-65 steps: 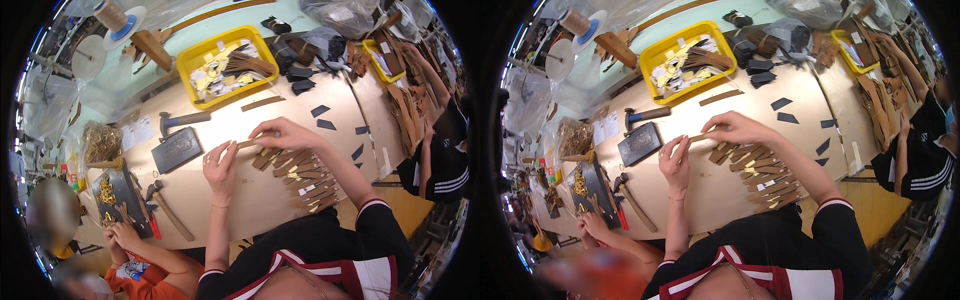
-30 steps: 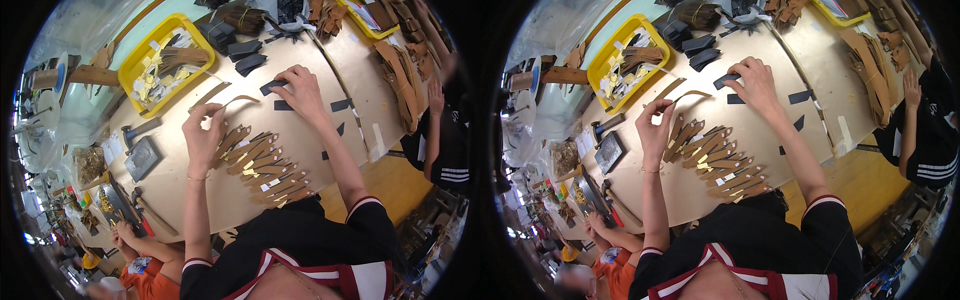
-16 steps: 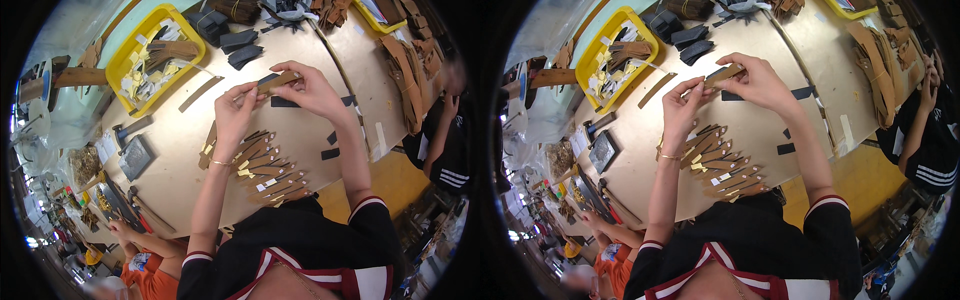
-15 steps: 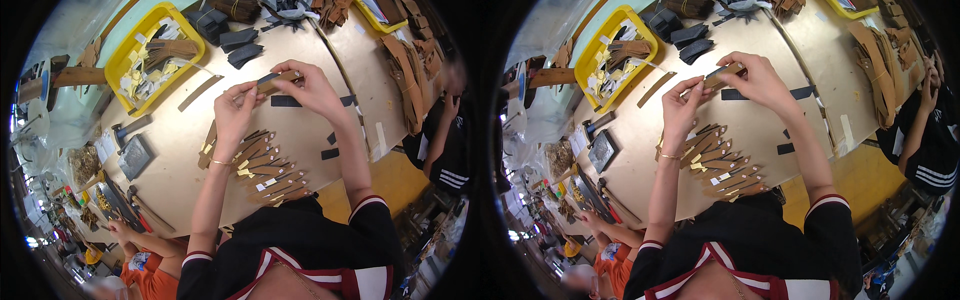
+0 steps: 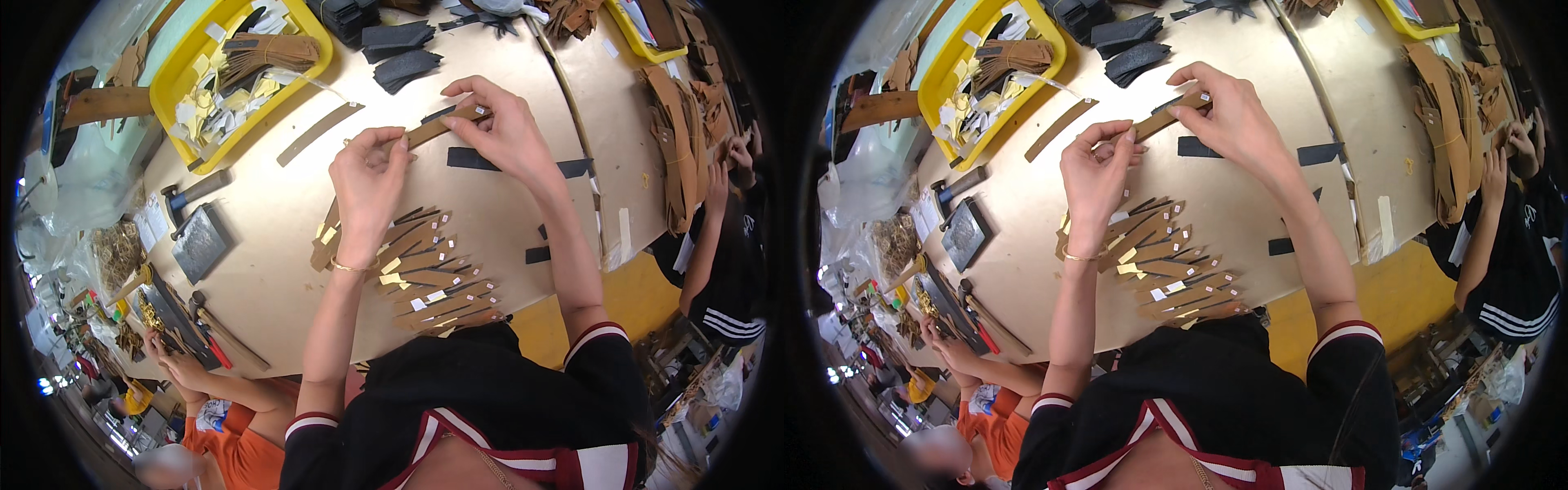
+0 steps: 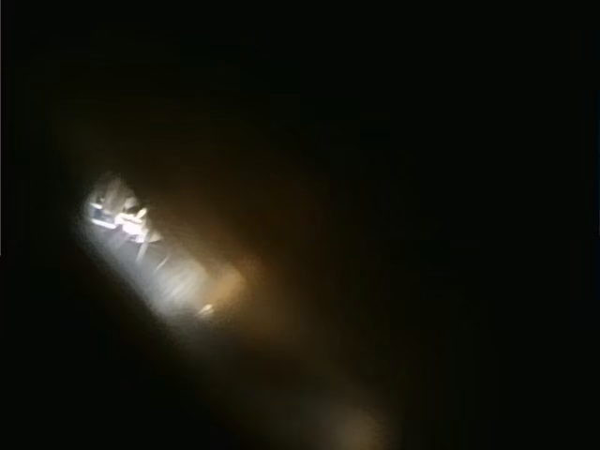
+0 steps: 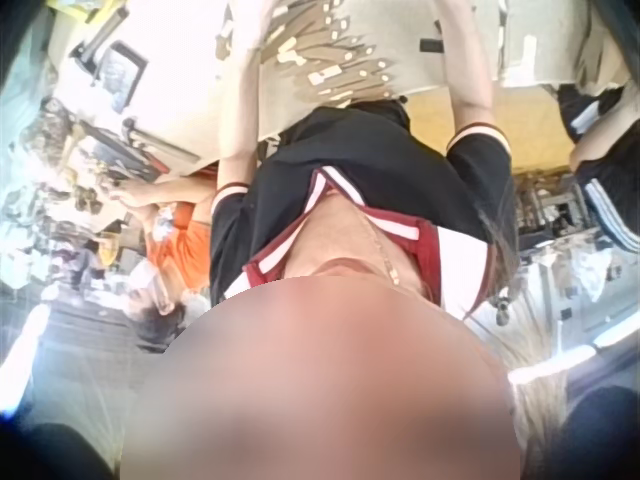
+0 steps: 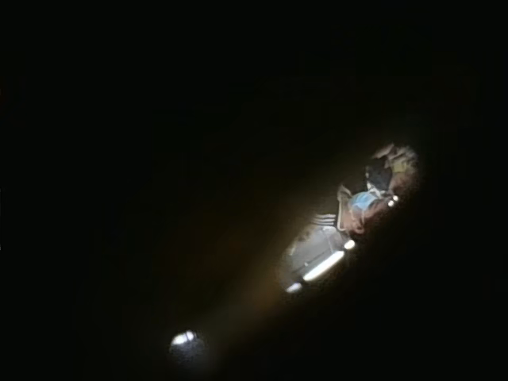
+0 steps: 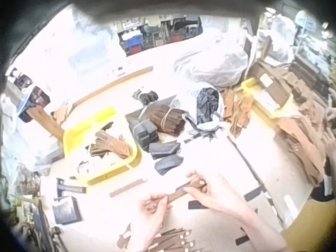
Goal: The person repeatedly picks up small leather straps and dark rectangular inserts, aligns them, and uses a hammer to tap the inserts into place on a metal block. The person then gathers the finished straps into a bundle and hands them to a coworker.
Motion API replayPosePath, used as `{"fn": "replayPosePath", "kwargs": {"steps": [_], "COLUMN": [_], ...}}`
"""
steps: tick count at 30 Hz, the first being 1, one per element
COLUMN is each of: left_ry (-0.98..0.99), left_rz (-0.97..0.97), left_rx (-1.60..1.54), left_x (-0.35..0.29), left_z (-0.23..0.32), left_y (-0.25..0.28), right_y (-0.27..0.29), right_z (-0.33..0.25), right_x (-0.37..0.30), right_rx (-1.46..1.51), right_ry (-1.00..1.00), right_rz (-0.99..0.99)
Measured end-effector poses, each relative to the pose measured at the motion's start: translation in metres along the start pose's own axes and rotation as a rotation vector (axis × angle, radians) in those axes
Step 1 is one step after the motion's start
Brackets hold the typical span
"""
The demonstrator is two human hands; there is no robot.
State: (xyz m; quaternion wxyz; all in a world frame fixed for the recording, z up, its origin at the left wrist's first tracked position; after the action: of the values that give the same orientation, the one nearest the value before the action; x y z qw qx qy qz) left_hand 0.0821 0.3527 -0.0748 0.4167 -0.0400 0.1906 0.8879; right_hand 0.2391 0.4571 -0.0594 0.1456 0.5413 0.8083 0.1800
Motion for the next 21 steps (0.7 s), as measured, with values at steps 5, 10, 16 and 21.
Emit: {"fn": "replayPosePath", "kwargs": {"steps": [5,10,16,21], "left_ry": [0.029,0.053,0.068,0.074], "left_rz": [0.008,-0.014,-0.009,-0.006], "left_rx": [-0.024,0.019,0.001,-0.006], "left_x": [0.002,0.003,0.006,0.005], "left_z": [-0.002,-0.003,-0.003,-0.004], "left_y": [-0.002,-0.004,-0.005,-0.004], "right_y": [0.001,0.001,0.0,-0.001], "right_z": [0.0,0.004,0.009,0.011], "right_x": [0.004,0.007,0.008,0.009], "right_rx": [-0.04,-0.022,-0.001,0.007], "right_ry": [-0.019,-0.036,-0.076,-0.085], "right_rz": [0.032,0.051,0.046,0.042]}}
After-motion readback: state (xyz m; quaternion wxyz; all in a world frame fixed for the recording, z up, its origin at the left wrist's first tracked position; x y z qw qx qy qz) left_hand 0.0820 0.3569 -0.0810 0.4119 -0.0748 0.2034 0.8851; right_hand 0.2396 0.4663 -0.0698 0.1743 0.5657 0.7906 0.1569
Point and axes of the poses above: each hand's wrist, its own x-axis towards the middle knuckle, its own y-axis out of the back of the hand, z = x × y, the point moved 8 cm from there along x, towards the middle knuckle, and after that the axes turned 13 degrees about z, right-handed, at the moved point
